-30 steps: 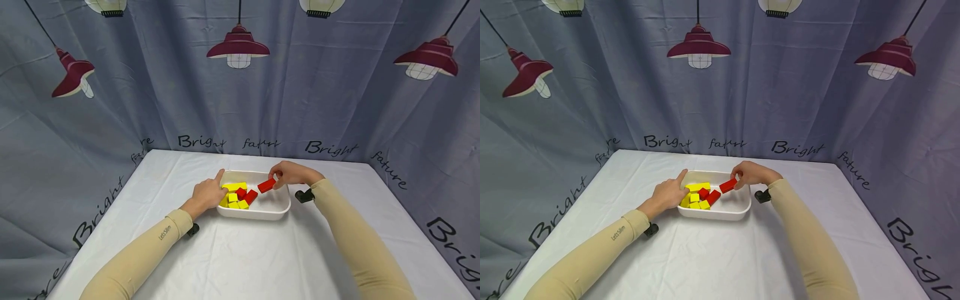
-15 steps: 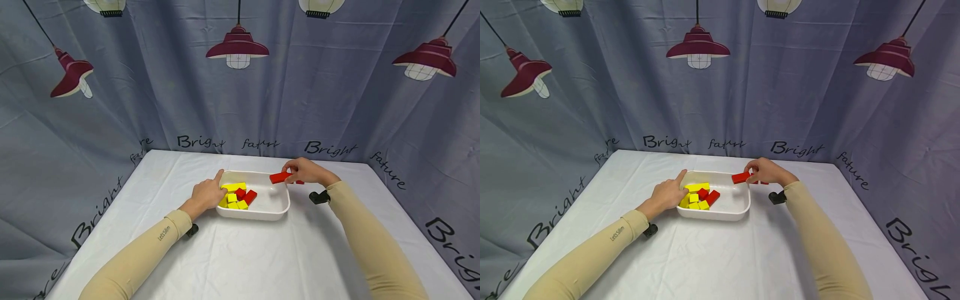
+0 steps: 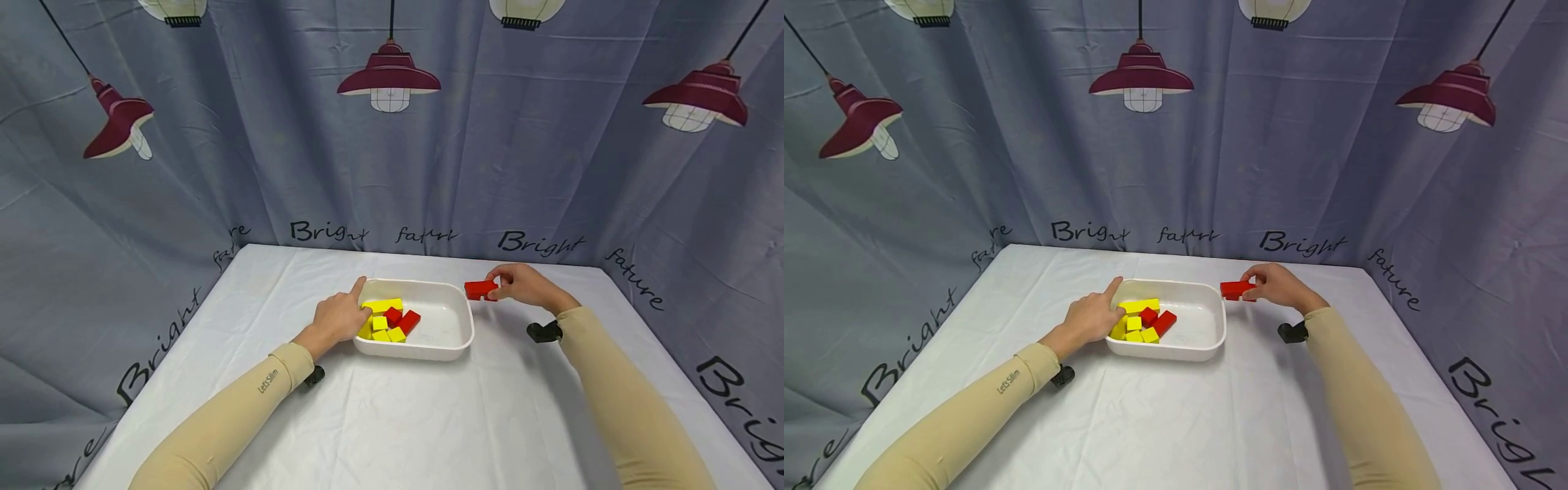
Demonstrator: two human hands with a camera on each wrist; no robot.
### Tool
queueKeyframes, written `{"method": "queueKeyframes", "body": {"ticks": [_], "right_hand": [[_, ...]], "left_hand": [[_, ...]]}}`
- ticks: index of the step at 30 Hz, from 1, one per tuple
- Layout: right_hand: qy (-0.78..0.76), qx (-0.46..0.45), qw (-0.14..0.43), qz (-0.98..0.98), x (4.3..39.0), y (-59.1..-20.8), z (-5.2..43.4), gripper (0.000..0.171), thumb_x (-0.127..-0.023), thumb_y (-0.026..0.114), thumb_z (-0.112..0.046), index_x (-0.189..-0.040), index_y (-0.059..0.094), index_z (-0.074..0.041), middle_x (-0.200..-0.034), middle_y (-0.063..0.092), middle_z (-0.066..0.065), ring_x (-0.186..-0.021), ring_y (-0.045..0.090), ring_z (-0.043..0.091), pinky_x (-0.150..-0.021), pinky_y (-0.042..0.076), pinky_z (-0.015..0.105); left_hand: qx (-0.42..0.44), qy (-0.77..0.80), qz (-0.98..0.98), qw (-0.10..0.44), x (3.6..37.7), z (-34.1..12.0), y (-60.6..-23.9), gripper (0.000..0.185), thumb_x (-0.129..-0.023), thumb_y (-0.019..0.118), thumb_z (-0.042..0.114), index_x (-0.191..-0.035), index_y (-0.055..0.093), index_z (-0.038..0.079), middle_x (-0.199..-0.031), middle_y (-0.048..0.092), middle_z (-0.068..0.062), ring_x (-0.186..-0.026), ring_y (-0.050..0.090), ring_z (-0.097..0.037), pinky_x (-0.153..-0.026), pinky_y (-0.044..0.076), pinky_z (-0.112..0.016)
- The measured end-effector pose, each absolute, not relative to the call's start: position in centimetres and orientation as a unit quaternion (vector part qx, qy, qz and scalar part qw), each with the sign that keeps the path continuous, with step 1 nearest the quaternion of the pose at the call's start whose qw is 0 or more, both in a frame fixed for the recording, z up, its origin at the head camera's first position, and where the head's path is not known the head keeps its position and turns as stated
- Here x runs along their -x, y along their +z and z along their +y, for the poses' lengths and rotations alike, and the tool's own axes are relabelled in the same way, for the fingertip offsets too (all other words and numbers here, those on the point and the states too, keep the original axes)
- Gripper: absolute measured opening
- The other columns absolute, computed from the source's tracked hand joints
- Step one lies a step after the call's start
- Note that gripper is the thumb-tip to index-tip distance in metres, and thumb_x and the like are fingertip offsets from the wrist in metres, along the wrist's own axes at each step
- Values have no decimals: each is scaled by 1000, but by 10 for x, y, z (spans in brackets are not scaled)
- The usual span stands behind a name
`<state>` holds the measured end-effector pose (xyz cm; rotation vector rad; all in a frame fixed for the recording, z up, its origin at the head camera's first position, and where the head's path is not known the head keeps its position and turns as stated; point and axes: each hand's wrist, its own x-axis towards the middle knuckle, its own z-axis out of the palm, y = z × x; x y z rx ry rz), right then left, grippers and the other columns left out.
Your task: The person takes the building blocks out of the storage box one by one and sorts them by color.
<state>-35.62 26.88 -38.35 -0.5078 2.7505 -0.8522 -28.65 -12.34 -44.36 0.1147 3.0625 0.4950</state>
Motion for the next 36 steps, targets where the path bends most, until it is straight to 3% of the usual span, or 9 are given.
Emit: {"method": "queueKeyframes", "body": {"ticks": [15,24,36], "right_hand": [[-314,101,110,937,356,-412,308,45,-90,75,-26,-127,62,-6,-81,50,6,-71,46,20,-62,38,30],[-317,58,128,938,357,-428,326,49,-91,73,-30,-132,59,-5,-83,49,6,-70,44,20,-59,36,31],[-290,36,118,949,360,-447,337,51,-92,72,-28,-133,59,-3,-94,50,11,-91,45,27,-70,38,34]], "left_hand": [[-38,162,986,25,286,-124,-442,74,-95,48,41,-162,20,23,-73,59,-6,-68,58,-23,-57,44,-36],[-39,160,986,21,287,-124,-443,74,-95,47,42,-161,21,23,-79,62,-6,-70,58,-23,-60,45,-37],[-38,162,986,17,288,-125,-444,74,-95,48,41,-161,21,23,-79,62,-7,-70,58,-23,-59,45,-37]]}}
